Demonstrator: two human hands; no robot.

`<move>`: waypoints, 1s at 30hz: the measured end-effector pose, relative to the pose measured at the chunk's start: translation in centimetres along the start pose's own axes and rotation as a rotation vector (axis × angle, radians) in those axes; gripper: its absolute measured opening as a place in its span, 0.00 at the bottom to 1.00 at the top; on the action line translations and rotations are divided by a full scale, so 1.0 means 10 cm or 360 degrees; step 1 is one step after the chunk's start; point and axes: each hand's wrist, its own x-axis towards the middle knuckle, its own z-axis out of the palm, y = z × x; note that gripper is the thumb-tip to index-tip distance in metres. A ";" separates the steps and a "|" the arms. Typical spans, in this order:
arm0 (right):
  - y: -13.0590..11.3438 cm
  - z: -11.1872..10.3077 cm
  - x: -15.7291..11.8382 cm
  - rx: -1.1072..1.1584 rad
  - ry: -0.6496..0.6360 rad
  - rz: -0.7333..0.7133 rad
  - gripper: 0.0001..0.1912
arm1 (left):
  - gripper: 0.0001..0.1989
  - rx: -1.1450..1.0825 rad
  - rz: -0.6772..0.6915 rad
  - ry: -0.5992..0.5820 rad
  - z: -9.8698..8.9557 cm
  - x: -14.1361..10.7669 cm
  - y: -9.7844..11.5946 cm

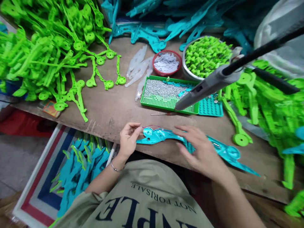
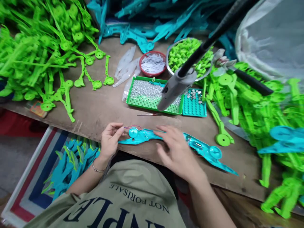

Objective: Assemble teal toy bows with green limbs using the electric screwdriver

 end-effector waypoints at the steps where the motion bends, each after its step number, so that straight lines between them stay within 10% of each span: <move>1: -0.06 0.13 0.12 0.0078 -0.0021 0.0007 0.14 | 0.19 -0.0065 -0.0049 0.0006 0.02 0.00 0.01; 6: -0.24 0.60 0.48 0.0556 -0.0102 0.0184 0.10 | 0.22 -0.0256 -0.0211 -0.0101 0.08 -0.01 0.03; 14: -0.16 0.64 0.51 0.0649 0.0032 0.0428 0.11 | 0.14 0.0390 0.0153 -0.0532 -0.09 0.12 0.06; 18: -0.03 0.63 0.46 0.0366 0.0174 0.0460 0.11 | 0.09 0.1111 0.0771 -0.0262 -0.48 0.67 0.19; 23: -0.01 0.75 0.38 0.0291 0.0165 0.0505 0.12 | 0.08 0.1533 0.0737 0.0243 -0.89 1.68 0.37; 30: -0.07 0.82 0.35 0.0235 0.0215 0.0423 0.15 | 0.23 0.1615 0.0441 0.0111 -0.40 2.60 0.62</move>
